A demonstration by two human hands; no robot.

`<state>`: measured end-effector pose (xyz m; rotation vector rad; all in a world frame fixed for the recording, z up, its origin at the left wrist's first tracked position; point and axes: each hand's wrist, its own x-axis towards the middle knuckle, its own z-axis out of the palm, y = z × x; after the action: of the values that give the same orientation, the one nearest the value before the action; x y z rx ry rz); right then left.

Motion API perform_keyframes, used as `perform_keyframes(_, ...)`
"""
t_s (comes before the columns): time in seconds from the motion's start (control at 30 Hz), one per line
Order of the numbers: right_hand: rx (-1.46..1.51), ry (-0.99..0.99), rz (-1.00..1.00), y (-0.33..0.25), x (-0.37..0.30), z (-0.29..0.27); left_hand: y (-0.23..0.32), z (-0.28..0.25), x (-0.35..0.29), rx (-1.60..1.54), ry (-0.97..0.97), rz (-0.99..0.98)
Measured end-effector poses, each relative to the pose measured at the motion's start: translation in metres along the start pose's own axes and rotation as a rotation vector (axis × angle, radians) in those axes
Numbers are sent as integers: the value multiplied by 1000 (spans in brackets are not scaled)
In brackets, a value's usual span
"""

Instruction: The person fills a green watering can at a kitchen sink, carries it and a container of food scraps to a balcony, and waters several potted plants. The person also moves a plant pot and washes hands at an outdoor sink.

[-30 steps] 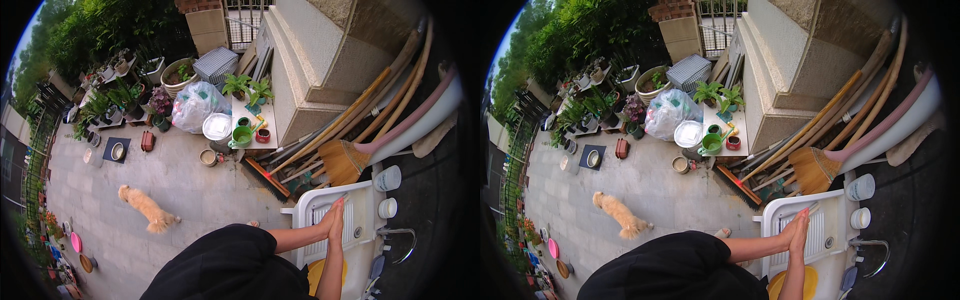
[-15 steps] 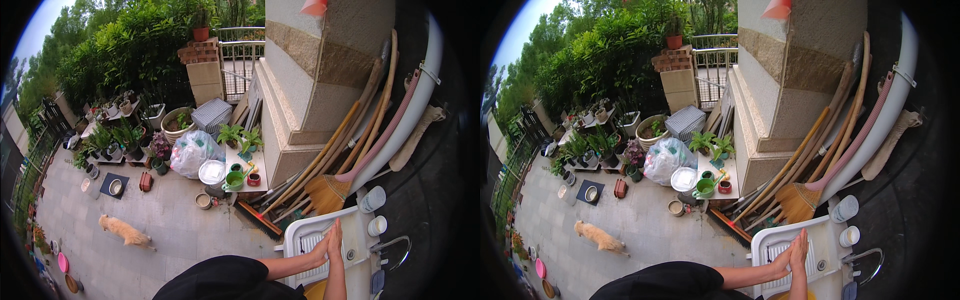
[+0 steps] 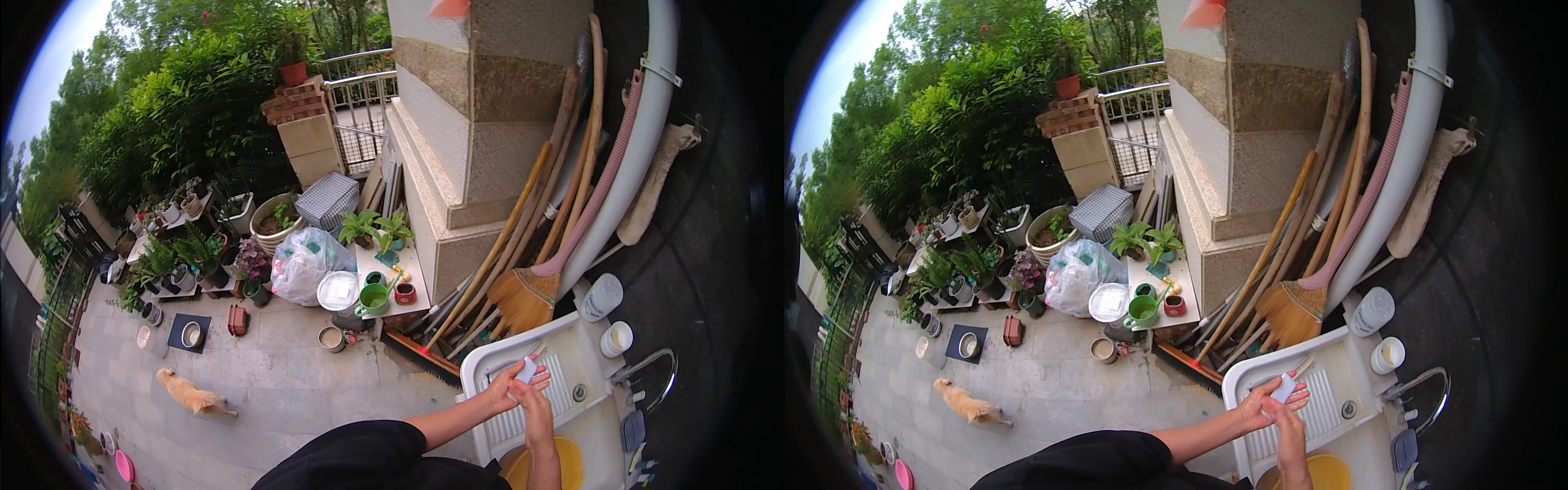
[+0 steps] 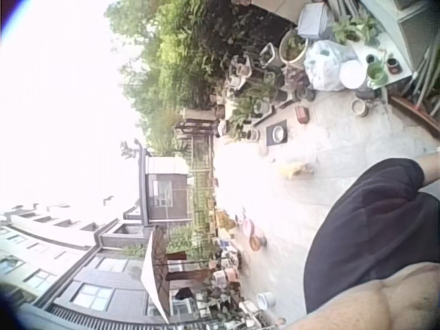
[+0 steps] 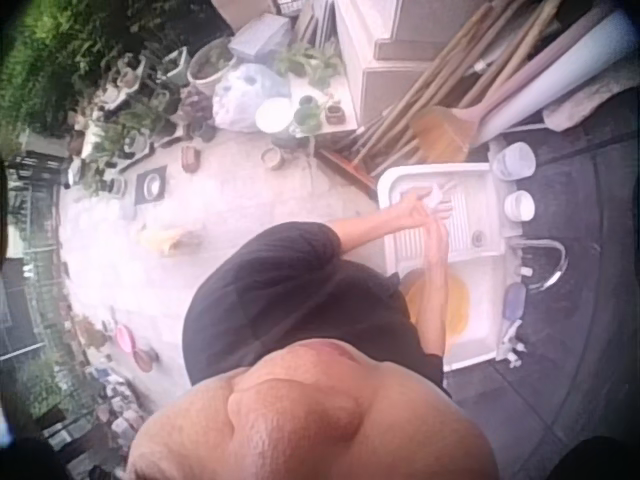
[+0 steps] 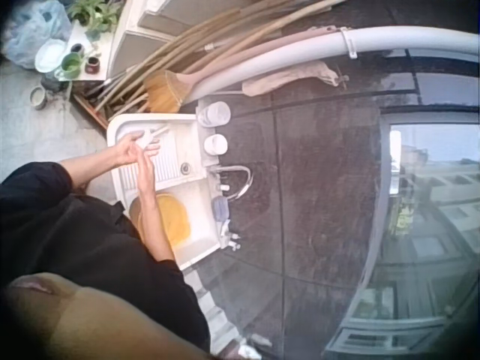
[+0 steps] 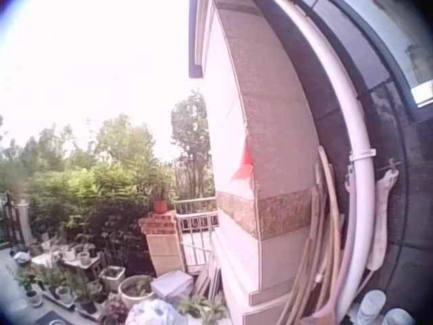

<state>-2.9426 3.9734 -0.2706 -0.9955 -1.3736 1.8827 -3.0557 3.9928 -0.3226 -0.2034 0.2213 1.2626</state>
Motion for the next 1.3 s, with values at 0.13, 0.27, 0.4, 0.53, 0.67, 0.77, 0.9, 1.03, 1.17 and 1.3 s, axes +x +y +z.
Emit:
perform_keyframes(0.13,728,176,290,-6,6,-20,-16,14,-7,114,-308,-213)
perform_keyframes(0.27,478,23,591,-7,-6,-26,-21,18,-9,254,-313,-376)
perform_keyframes(0.4,-30,253,468,-7,-11,-35,-24,-9,-10,276,-330,-382)
perform_keyframes(0.53,-573,561,113,8,0,-39,-53,-4,-2,276,-220,-172)
perform_keyframes(0.67,-960,739,-217,19,21,-32,-67,7,-8,281,115,-175)
perform_keyframes(0.77,-743,542,-158,54,20,-54,-68,-4,3,277,88,-157)
perform_keyframes(0.9,-752,374,-357,7,-9,5,-61,-19,25,193,65,102)
perform_keyframes(1.03,-998,292,-583,-7,-5,2,-62,-52,48,9,-286,-42)
perform_keyframes(1.17,-1026,522,-316,20,21,-65,-79,9,20,229,-107,-293)
perform_keyframes(1.3,-871,561,35,28,12,-104,-79,8,15,371,-23,-352)
